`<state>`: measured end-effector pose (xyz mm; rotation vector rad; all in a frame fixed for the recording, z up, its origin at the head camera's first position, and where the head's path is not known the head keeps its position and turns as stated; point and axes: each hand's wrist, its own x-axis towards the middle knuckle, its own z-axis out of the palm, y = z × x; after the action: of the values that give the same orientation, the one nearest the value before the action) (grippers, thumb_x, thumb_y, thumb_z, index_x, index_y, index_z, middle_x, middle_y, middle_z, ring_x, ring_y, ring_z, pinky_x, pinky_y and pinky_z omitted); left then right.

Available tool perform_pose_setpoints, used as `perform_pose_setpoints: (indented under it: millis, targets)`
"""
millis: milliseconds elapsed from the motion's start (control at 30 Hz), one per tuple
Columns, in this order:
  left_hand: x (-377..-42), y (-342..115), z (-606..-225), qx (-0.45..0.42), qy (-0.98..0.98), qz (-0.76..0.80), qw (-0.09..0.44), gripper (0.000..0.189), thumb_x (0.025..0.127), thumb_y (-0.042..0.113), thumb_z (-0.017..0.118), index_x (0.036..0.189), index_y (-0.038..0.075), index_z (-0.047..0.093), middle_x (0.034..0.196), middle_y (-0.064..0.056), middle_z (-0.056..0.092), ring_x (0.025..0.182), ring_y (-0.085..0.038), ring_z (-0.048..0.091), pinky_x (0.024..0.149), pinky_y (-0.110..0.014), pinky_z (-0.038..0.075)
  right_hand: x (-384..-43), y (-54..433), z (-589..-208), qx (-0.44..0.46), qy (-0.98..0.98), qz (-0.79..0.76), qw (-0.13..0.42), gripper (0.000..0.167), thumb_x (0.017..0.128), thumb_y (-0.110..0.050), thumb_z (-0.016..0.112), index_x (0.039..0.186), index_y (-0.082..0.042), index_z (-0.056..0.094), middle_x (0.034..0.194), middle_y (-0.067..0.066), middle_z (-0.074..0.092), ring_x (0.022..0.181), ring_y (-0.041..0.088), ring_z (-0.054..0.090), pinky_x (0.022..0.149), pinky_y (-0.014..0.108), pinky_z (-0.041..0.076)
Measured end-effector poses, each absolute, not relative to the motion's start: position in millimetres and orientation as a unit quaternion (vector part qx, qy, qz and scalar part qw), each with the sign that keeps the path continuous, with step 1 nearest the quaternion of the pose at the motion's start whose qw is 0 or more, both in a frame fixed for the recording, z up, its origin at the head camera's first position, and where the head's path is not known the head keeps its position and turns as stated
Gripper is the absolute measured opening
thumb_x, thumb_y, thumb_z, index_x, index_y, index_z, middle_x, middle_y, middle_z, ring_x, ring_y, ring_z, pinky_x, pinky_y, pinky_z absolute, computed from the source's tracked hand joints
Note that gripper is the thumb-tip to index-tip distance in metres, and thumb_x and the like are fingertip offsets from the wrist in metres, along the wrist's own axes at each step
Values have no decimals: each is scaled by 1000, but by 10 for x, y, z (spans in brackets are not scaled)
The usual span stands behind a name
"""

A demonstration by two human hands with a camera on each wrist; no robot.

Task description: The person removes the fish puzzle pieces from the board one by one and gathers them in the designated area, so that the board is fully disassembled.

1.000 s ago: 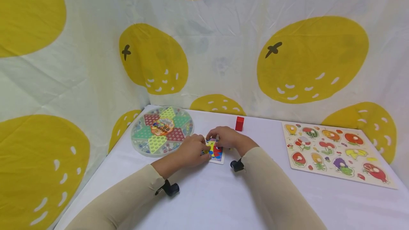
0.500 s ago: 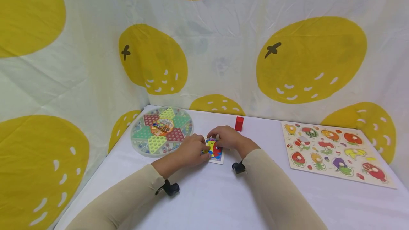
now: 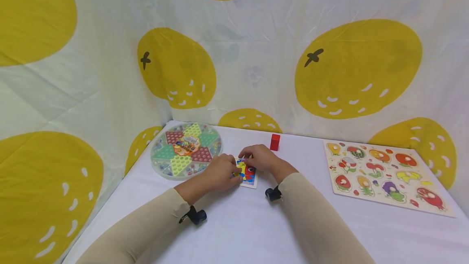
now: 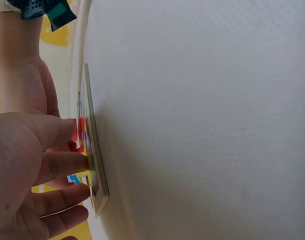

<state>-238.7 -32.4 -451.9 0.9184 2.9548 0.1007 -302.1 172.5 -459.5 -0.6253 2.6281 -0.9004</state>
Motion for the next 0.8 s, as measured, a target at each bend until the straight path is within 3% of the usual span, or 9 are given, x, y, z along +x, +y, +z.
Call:
perform_pose_setpoints:
  millis: [100,367,600,800]
  targets:
    - [-2393,-317,-4527,296,954,32,21,38,100,48,71,129,25,81,113,1,66,104,-16,54,89,-39,42,-3020,1730,-4610,-210,911,-322,146,21,103,-16,74,122,-22,79,102,-5,72,96,19,63,87,32,56]
    - [-2392,-288,-4520,286,957,41,31,37,100,48,72,128,25,81,114,0,67,106,-17,53,94,-42,42,-3007,1761,-4609,-177,904,-355,161,17,104,-15,70,118,-22,77,105,1,71,96,23,63,75,34,59]
    - [-2405,-287,-4529,285,957,36,28,37,100,50,71,128,28,81,112,1,66,102,-16,52,91,-40,41,-3011,1799,-4573,-146,902,-373,160,17,104,-19,72,119,-24,77,110,0,73,106,21,65,91,36,58]
    - [-2426,-316,-4549,282,958,57,14,33,100,46,70,122,25,84,106,2,65,100,-16,52,90,-40,40,-2996,1862,-4504,-141,898,-385,160,17,105,-21,70,121,-21,76,110,2,72,101,23,66,86,37,58]
